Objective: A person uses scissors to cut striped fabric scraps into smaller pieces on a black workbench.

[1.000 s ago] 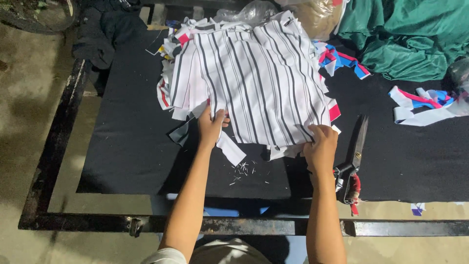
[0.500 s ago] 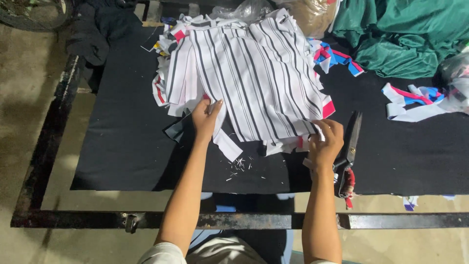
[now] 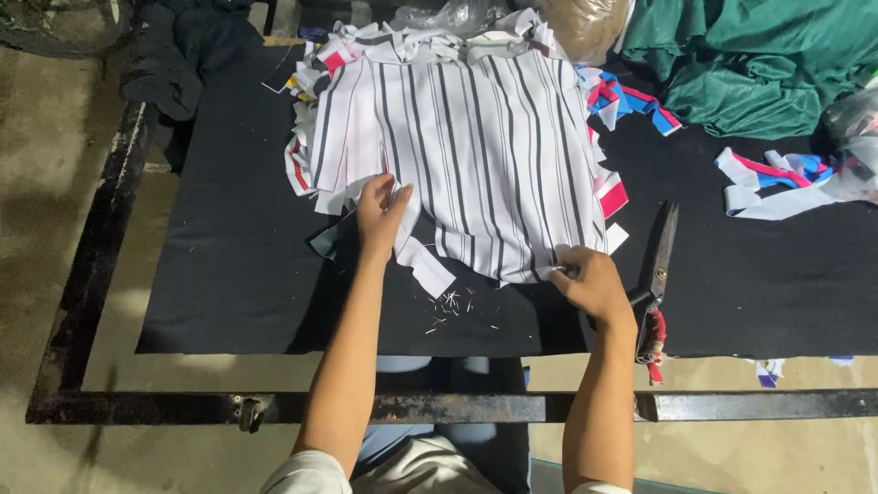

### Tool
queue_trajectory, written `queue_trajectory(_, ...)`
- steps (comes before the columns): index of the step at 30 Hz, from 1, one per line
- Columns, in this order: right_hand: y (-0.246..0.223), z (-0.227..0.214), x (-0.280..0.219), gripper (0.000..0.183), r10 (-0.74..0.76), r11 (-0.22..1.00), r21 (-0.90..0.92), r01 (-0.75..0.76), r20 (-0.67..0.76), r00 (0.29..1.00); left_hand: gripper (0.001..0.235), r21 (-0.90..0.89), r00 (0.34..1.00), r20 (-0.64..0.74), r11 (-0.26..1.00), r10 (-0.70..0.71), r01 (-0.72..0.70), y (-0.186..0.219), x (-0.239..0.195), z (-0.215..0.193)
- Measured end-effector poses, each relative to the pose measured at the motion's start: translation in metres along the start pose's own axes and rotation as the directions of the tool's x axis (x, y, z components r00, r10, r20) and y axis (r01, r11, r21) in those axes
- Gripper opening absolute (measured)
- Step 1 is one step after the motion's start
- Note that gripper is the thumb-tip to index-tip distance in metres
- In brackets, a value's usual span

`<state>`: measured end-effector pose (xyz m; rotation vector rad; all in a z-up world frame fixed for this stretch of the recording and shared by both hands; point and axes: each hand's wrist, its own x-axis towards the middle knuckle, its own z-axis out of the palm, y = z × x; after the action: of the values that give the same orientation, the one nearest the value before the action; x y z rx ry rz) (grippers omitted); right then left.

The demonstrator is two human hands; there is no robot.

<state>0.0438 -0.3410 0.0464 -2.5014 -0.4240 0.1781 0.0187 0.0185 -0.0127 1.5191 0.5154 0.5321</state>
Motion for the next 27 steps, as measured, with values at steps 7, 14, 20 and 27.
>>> queue_trajectory(7, -0.04, -0.054, -0.034, 0.042, 0.108, 0.968, 0.232, -0.094, -0.047, 0.993, 0.071, 0.138, 0.996, -0.067, 0.988, -0.065, 0.073, 0.003, -0.004, 0.005)
queue_trajectory(14, 0.021, -0.027, -0.088, 0.059, 0.619, 0.717, -0.244, -0.653, -0.209, 0.757, 0.048, 0.174, 0.994, 0.063, 0.98, 0.088, -0.098, -0.007, 0.003, -0.005)
queue_trajectory(20, 0.061, 0.021, -0.093, 0.023, 0.364, 0.81, -0.232, -0.539, -0.523, 0.771, 0.045, 0.186, 0.963, 0.064, 0.944, 0.264, -0.271, -0.009, 0.008, 0.001)
queue_trajectory(27, 0.094, 0.023, -0.095, 0.048, 0.459, 0.641, -0.325, -0.696, -0.564, 0.686, 0.041, 0.143, 0.95, 0.088, 0.94, 0.3, -0.31, 0.006, -0.008, 0.002)
